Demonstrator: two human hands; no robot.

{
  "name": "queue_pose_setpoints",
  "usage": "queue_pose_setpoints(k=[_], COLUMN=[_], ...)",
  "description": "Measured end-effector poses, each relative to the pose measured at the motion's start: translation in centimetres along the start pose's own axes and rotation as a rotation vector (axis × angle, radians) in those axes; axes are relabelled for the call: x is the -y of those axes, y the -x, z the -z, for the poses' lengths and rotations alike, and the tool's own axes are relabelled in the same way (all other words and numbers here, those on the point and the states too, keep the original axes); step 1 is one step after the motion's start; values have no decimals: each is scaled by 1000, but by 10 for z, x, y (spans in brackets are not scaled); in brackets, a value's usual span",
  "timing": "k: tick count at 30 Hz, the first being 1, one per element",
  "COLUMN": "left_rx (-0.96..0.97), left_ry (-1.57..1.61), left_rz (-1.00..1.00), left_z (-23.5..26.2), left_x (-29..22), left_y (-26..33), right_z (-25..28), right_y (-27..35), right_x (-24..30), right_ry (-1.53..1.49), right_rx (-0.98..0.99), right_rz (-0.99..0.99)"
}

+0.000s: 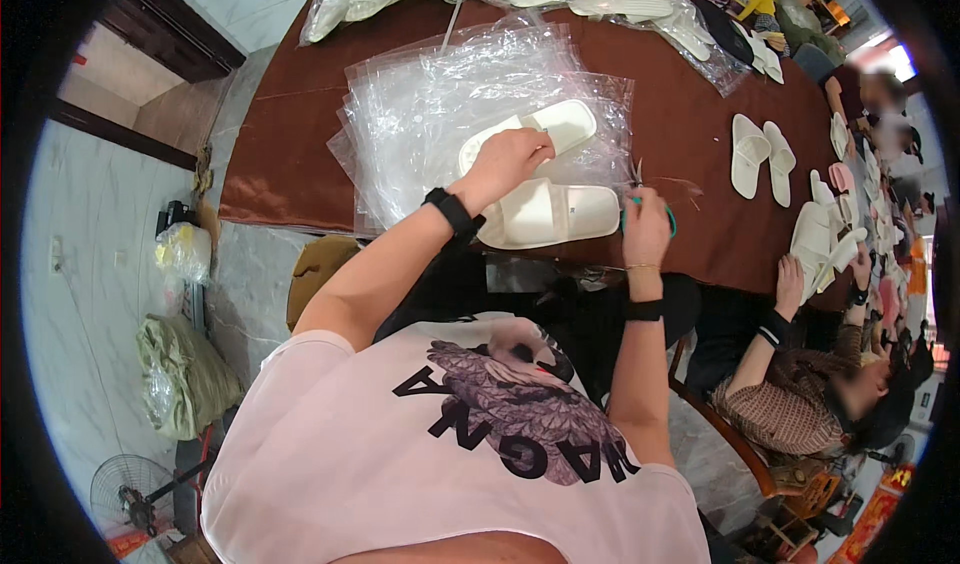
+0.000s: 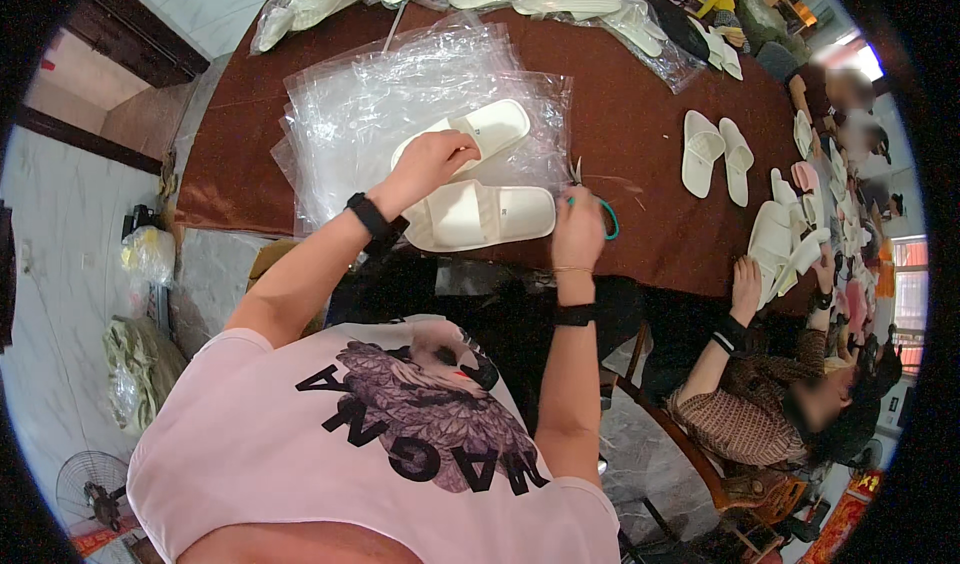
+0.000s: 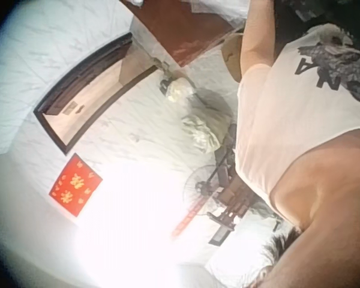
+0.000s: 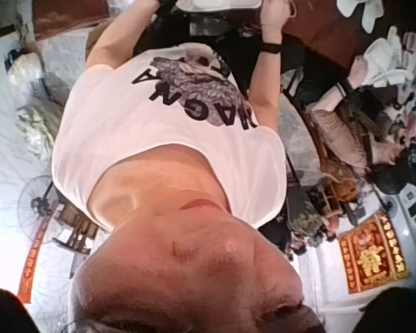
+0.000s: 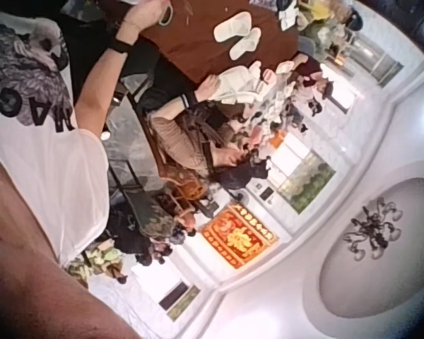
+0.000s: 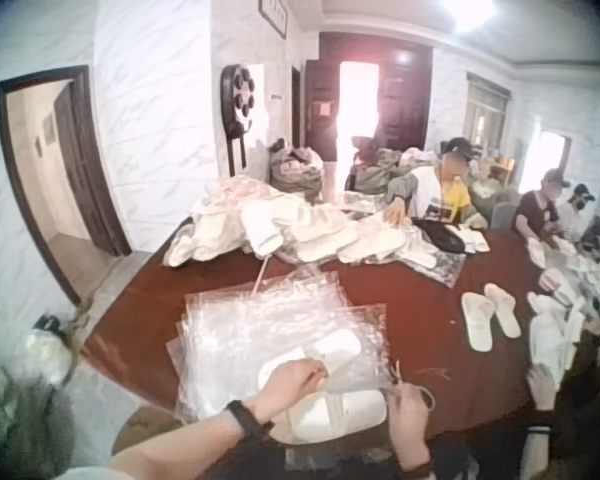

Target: Packing rubber slippers into plastic bags.

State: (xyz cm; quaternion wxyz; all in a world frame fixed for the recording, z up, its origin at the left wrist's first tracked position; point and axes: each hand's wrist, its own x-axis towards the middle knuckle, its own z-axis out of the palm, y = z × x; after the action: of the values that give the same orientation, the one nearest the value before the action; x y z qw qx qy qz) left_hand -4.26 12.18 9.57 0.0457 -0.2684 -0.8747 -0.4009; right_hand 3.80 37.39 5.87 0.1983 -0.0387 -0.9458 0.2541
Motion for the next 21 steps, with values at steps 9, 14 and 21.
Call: queue_pose_setpoints(k=[9,14,21], left_rx=[212,367,451], left_ry=[-482,-749,-796], left_rz=[-84,-15,-157], left_z=[-31,-37,-44], left_x=[17,2,7], left_y=[-21,-34,-44], right_z=[-1,0,-2], right_y=[-5,-4,1], right_x=[-57,-48,-58], right_ry=[461,468,359], right_rx=[153,36,169], right_rz=[-32,1,-58])
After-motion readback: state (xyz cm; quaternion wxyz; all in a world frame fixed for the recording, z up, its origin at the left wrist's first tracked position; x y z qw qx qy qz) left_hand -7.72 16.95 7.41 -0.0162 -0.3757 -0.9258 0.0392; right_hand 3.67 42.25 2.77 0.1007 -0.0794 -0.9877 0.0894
